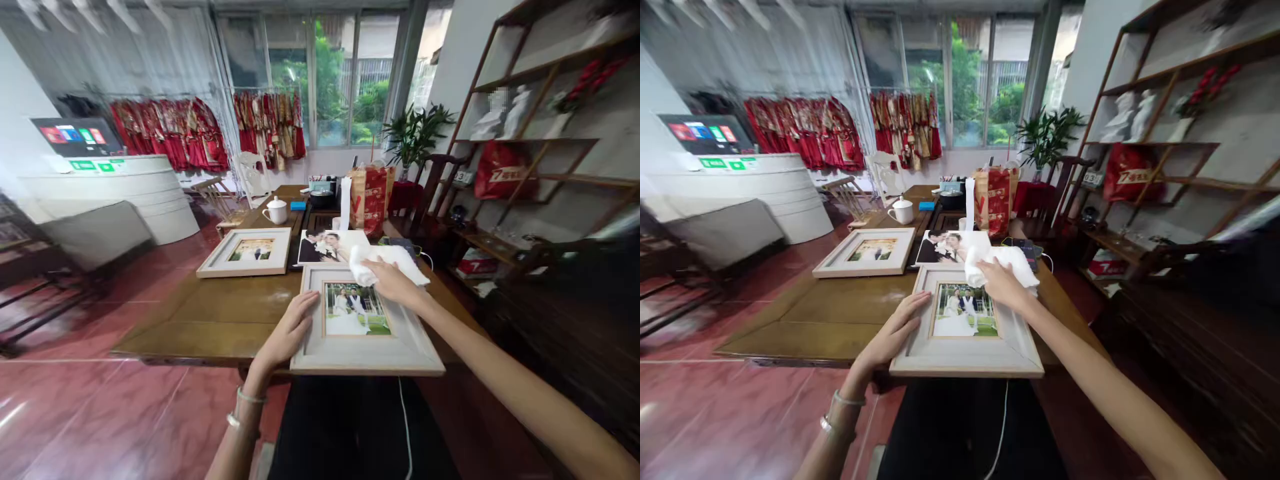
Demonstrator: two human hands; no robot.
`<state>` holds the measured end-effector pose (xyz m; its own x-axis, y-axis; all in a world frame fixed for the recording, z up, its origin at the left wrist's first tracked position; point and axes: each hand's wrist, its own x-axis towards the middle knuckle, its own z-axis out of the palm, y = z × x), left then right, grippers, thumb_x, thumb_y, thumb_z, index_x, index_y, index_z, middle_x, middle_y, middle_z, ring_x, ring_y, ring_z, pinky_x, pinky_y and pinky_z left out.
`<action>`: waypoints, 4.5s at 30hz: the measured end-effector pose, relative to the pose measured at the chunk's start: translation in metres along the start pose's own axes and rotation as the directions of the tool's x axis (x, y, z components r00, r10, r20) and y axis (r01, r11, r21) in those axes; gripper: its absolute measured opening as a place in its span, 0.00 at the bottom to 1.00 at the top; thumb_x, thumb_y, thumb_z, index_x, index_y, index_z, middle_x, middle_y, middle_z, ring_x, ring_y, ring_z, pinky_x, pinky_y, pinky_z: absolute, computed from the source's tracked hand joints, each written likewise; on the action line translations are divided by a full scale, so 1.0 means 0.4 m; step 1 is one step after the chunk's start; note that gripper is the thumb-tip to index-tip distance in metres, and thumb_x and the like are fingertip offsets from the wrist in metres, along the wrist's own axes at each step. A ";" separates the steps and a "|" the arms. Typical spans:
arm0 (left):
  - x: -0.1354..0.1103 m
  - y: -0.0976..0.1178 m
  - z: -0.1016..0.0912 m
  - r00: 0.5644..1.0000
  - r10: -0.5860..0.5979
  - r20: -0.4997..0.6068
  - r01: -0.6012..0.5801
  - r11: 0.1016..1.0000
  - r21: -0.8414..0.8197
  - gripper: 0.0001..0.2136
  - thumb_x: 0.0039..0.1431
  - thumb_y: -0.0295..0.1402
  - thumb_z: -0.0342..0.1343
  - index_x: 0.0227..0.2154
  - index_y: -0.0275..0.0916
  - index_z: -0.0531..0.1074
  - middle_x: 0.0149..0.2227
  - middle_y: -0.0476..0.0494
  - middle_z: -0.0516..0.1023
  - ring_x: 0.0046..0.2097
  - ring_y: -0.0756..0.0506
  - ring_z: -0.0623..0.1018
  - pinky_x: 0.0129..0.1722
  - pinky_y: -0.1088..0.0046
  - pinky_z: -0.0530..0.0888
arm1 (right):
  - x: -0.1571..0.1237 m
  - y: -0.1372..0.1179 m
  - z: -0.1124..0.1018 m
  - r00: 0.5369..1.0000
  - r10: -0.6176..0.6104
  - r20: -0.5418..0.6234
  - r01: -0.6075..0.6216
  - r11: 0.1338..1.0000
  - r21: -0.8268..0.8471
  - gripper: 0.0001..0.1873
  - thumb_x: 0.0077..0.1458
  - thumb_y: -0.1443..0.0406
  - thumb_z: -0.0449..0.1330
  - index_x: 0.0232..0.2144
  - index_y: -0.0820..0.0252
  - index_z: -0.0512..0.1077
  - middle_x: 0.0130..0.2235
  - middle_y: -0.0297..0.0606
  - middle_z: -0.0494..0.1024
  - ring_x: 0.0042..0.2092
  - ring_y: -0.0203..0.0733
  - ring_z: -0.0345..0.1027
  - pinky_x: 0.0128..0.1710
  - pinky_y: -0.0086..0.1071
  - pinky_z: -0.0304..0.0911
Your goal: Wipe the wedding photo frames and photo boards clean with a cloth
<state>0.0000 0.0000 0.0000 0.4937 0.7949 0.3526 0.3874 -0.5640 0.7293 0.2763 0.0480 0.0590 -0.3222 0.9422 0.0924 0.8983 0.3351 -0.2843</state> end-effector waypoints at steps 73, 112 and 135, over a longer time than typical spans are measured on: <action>0.015 0.004 0.003 0.991 -0.018 -0.132 0.010 0.998 -0.065 0.20 0.58 0.27 0.48 0.53 0.41 0.68 0.60 0.40 0.66 0.63 0.41 0.61 0.64 0.55 0.54 | -0.134 -0.168 0.038 0.952 -0.268 0.146 0.272 0.962 -0.004 0.45 0.37 0.79 0.48 0.61 0.63 0.57 0.64 0.42 0.56 0.67 0.47 0.38 0.64 0.52 0.36; 0.006 -0.005 -0.002 0.992 -0.006 -0.125 -0.002 0.998 -0.061 0.20 0.59 0.27 0.48 0.54 0.40 0.68 0.60 0.40 0.66 0.63 0.41 0.60 0.64 0.56 0.54 | -0.106 -0.080 -0.035 0.939 -0.233 0.251 0.264 0.960 -0.096 0.38 0.42 0.80 0.47 0.57 0.56 0.65 0.61 0.36 0.64 0.63 0.44 0.51 0.61 0.42 0.49; 0.011 -0.005 0.002 0.993 0.000 -0.117 -0.004 0.999 -0.041 0.20 0.59 0.27 0.47 0.55 0.40 0.67 0.60 0.39 0.65 0.63 0.41 0.60 0.64 0.57 0.54 | -0.122 -0.179 0.028 0.932 -0.276 0.235 0.262 0.961 0.089 0.42 0.42 0.80 0.46 0.61 0.59 0.57 0.64 0.40 0.58 0.65 0.53 0.42 0.61 0.53 0.44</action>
<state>0.0019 0.0043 -0.0004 0.3987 0.8159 0.4186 0.3533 -0.5579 0.7509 0.2244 -0.0220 0.0640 -0.6181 0.7838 -0.0602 0.7525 0.5678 -0.3339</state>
